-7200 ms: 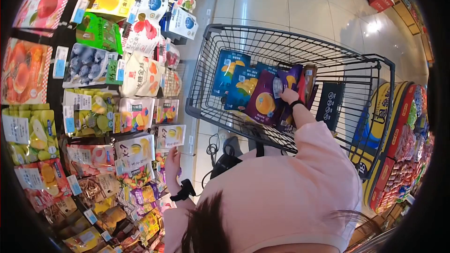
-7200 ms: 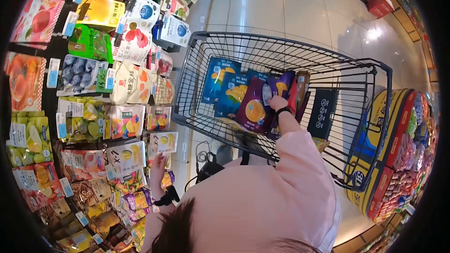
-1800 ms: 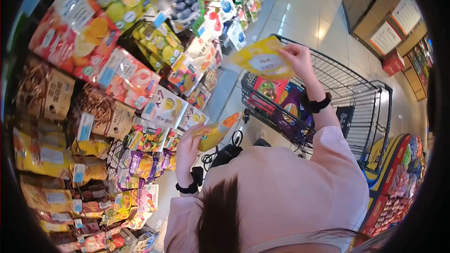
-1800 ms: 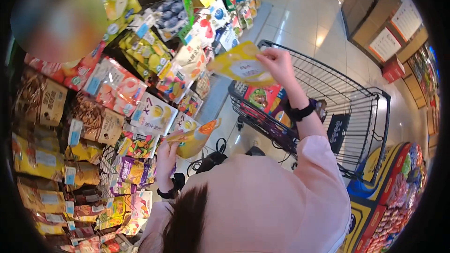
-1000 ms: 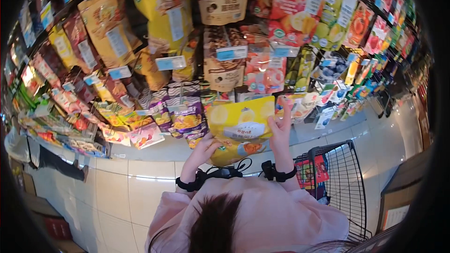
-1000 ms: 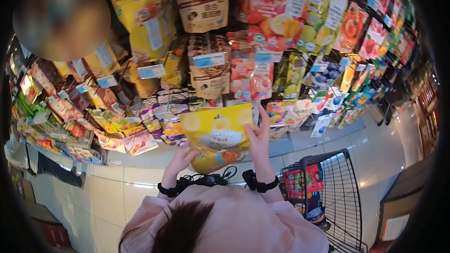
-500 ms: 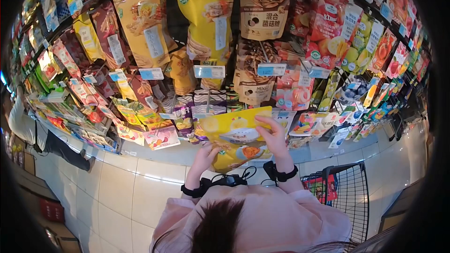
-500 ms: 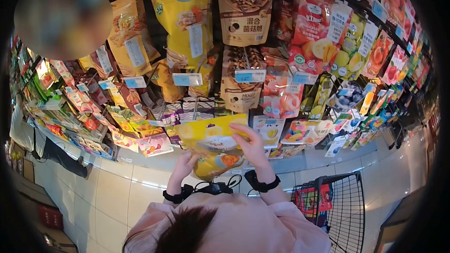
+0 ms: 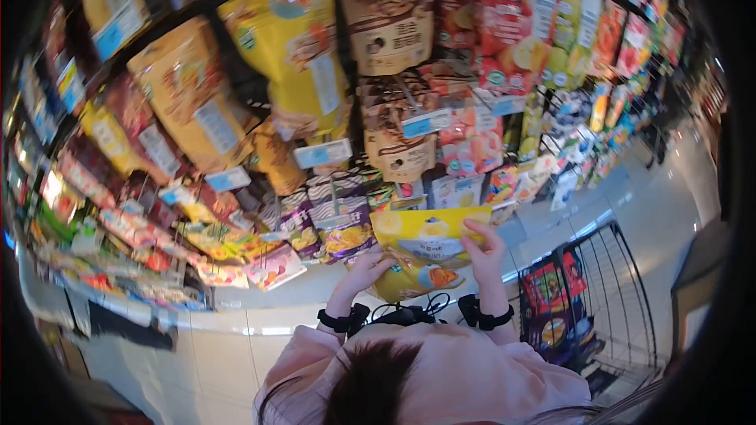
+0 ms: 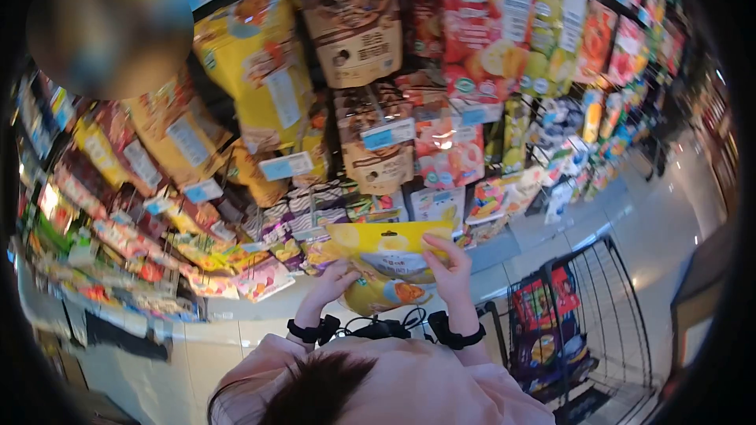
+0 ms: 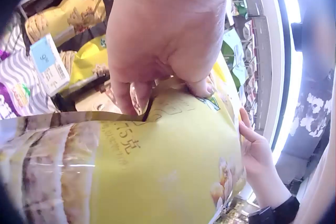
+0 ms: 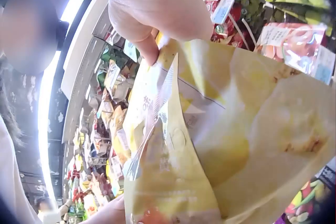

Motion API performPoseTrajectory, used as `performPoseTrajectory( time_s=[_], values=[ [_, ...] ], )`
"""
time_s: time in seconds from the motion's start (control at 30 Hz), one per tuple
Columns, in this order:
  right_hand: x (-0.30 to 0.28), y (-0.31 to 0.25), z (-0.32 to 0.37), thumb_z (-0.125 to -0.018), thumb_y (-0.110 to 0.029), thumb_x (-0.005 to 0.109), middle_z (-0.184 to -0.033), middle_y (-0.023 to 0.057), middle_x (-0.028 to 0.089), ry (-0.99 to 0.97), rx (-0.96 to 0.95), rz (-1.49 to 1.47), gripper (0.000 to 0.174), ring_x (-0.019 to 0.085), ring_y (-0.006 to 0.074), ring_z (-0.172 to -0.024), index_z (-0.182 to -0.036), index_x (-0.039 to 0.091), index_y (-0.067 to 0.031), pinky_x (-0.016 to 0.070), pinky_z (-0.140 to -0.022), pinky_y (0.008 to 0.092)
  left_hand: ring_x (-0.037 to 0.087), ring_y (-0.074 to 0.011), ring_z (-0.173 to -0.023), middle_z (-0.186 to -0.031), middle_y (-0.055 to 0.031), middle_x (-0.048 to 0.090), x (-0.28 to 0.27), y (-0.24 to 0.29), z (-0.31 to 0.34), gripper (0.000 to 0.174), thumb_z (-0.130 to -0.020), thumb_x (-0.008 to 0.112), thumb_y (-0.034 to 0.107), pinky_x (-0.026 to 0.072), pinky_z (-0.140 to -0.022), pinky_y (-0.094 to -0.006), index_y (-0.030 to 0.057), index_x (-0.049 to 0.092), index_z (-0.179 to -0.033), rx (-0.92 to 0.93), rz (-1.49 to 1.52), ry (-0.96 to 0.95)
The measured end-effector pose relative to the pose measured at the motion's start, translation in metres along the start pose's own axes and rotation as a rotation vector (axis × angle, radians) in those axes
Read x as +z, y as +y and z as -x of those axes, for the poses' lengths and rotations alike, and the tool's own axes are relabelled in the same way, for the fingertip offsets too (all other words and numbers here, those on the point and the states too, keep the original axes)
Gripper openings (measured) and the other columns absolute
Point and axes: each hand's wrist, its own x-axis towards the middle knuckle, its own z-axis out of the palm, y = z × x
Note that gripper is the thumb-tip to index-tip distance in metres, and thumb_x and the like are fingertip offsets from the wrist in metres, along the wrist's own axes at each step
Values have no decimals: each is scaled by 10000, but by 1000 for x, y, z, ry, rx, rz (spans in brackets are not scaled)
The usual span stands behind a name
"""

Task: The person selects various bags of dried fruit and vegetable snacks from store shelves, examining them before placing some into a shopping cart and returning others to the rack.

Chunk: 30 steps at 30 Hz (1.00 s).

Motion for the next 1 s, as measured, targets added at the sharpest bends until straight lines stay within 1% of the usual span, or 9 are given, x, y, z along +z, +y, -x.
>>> performPoseTrajectory(
  time_s=[0.07,0.23,0.33,0.37,0.53,0.67,0.7,0.8,1.0],
  values=[
    [-14,-2,13,-703,59,578,-1050,94,564,123,36,3,335,509,160,-993,-1033,566,6,376,-867,261,536,-211,-822,-868,-101,582,11,-9,-13,147,-807,510,108,408,-750,-282,8,599,-867,178,44,-64],
    [-31,-33,57,-722,45,555,-1150,102,506,308,68,14,436,446,169,-1087,-1151,493,-2,333,-921,276,552,-181,-798,-865,-99,593,35,-10,-24,162,-808,526,103,421,-724,-272,-10,585,-908,106,175,-332],
    [-26,-50,75,-741,38,544,-1195,102,469,291,62,53,510,430,174,-1107,-1229,406,-9,315,-938,287,553,-160,-757,-811,-97,595,26,2,-15,156,-803,525,91,422,-687,-255,-17,585,-897,-108,30,-358],
    [-19,-51,83,-749,36,536,-1208,101,456,333,18,-1,530,428,170,-1107,-1250,374,-18,314,-938,287,543,-134,-714,-770,-80,595,29,-11,-10,147,-798,519,78,418,-656,-238,-22,587,-881,104,168,-272],
    [23,-62,142,-788,28,501,-1253,94,407,364,-88,-441,589,425,148,-1100,-1318,263,-67,322,-927,283,510,-82,-702,-769,-23,591,-1,5,28,155,-827,507,103,412,-639,-226,-20,594,-864,31,208,-288],
    [52,-10,243,-839,-65,478,-1107,60,501,410,304,-66,403,474,120,-1004,-1229,379,-40,382,-857,272,461,-43,-649,-712,11,557,-13,-8,83,184,-850,493,129,387,-571,-205,-28,585,-828,-90,236,-289],
    [70,-17,264,-851,-100,470,-996,34,547,389,250,-251,306,494,91,-921,-1143,446,-13,402,-805,250,457,-41,-635,-703,12,554,-17,0,98,182,-848,496,128,381,-556,-206,-30,582,-820,-137,217,-332],
    [99,-7,328,-852,-105,474,-947,14,566,394,387,-144,258,502,73,-870,-1087,487,0,410,-767,239,457,-42,-620,-711,12,556,-37,-19,137,188,-854,485,133,369,-541,-202,-30,576,-836,-125,129,-477],
    [156,-42,368,-846,-124,488,-841,-10,557,594,338,-191,168,488,39,-758,-953,539,-5,417,-663,208,478,-46,-675,-747,3,576,-71,29,189,204,-864,455,123,388,-610,-202,-31,588,-882,-123,178,-619]
  ],
)
